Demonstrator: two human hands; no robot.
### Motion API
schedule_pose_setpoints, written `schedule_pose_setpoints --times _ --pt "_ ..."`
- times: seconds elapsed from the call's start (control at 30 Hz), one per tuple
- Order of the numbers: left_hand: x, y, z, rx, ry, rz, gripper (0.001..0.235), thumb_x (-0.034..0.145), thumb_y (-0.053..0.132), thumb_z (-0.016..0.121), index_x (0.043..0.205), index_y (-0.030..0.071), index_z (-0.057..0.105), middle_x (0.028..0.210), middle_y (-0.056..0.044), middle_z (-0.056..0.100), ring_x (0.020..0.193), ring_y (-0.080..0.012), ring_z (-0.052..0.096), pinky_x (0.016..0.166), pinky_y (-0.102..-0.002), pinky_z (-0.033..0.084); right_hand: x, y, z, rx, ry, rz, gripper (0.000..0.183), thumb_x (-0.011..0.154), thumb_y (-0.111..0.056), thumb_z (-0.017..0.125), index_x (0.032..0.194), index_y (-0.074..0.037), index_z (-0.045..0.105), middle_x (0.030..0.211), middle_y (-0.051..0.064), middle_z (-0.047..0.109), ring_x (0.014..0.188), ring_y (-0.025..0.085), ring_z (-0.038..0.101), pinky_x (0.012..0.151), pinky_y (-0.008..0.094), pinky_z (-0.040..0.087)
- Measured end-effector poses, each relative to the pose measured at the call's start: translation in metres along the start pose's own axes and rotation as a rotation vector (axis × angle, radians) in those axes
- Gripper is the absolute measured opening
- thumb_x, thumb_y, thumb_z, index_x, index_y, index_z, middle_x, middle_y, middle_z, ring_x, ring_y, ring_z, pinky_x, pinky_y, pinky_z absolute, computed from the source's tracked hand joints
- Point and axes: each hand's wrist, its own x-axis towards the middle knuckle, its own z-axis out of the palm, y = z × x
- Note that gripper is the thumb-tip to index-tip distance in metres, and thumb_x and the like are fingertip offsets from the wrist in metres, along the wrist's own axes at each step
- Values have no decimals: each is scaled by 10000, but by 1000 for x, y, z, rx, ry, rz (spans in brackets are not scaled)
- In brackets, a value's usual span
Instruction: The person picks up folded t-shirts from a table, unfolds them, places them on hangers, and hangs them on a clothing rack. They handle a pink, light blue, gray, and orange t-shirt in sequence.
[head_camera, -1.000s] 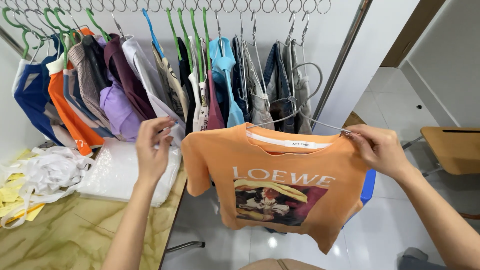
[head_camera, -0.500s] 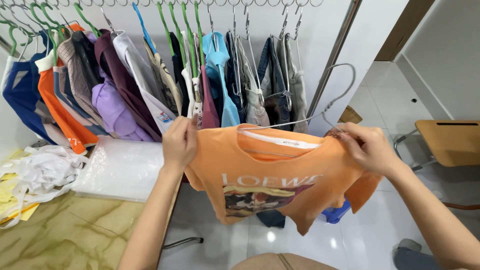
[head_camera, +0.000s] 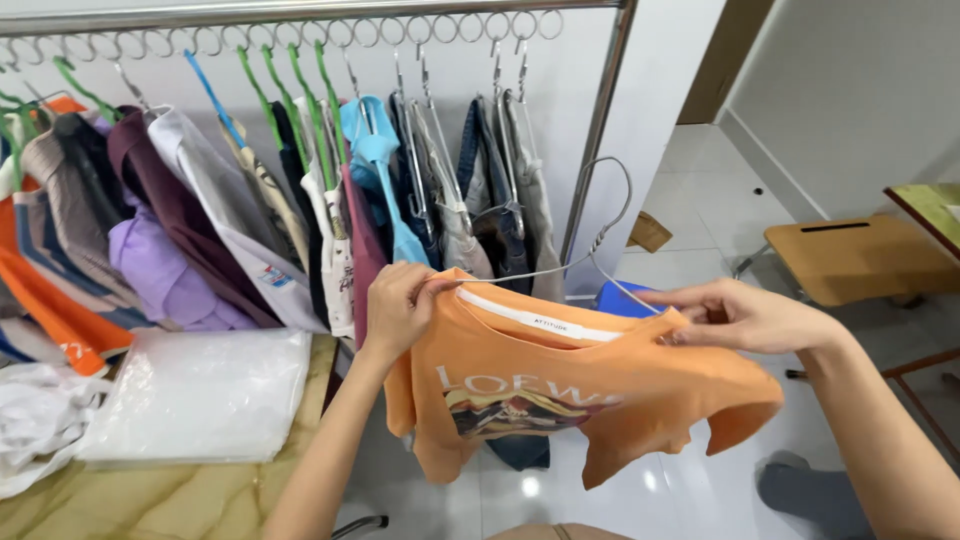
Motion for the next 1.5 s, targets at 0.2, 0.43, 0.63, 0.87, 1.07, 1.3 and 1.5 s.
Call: schedule_pose_setpoints --times 0.2,0.43,0.63,0.87,1.07,1.3,1.5 --pt "27 9 94 -262 -187 -41 306 1128 260 567 875 179 718 785 37 580 811 -229 479 833 -380 344 -28 42 15 519 -33 -226 417 932 50 559 1223 61 858 1237 157 705 1107 279 728 911 379 550" --pt "63 -13 152 -342 143 -317 612 1157 423 446 1591 -7 463 1648 -224 481 1546 -352 446 1290 -447 328 -70 33 48 443 109 -221 237 1005 -270 553 903 -118 703 1625 170 605 1548 184 478 1043 425 428" --pt "120 -24 205 -593 -239 -689 831 1135 656 147 1439 134 719 1429 -189 698 1487 -397 484 1295 -497 292 -53 26 73 399 169 -306 211 820 -4 590 965 -11 743 1580 270 612 1468 388 498 1150 587 341" --pt "141 -12 202 -582 -435 -541 738 1127 641 221 1484 177 671 1438 -163 696 1449 -380 546 1295 -516 295 58 40 94 386 294 -285 301 806 8 566 1044 -20 747 1491 231 645 1396 344 563 1106 489 423" --pt "95 -46 161 152 -123 -202 430 1058 270 599 1466 146 653 1508 -175 644 1439 -380 552 1184 -617 379 135 7 89 423 347 -289 355 808 9 521 1097 -39 722 1366 136 700 1105 259 671 895 373 506" --pt "64 -70 86 609 131 -125 564 793 220 888 1303 186 651 1329 -83 522 1191 -311 520 894 -435 465 244 -37 77 567 446 -467 303 910 16 511 1104 -79 724 1350 131 701 1068 219 651 884 342 499" --pt "38 -93 87 443 -155 -340 587 908 323 708 1377 59 473 774 -141 738 747 -387 752 738 -484 546 317 -90 49 638 538 -448 251 884 -35 550 1059 -84 724 1298 76 723 1035 176 657 864 310 516"
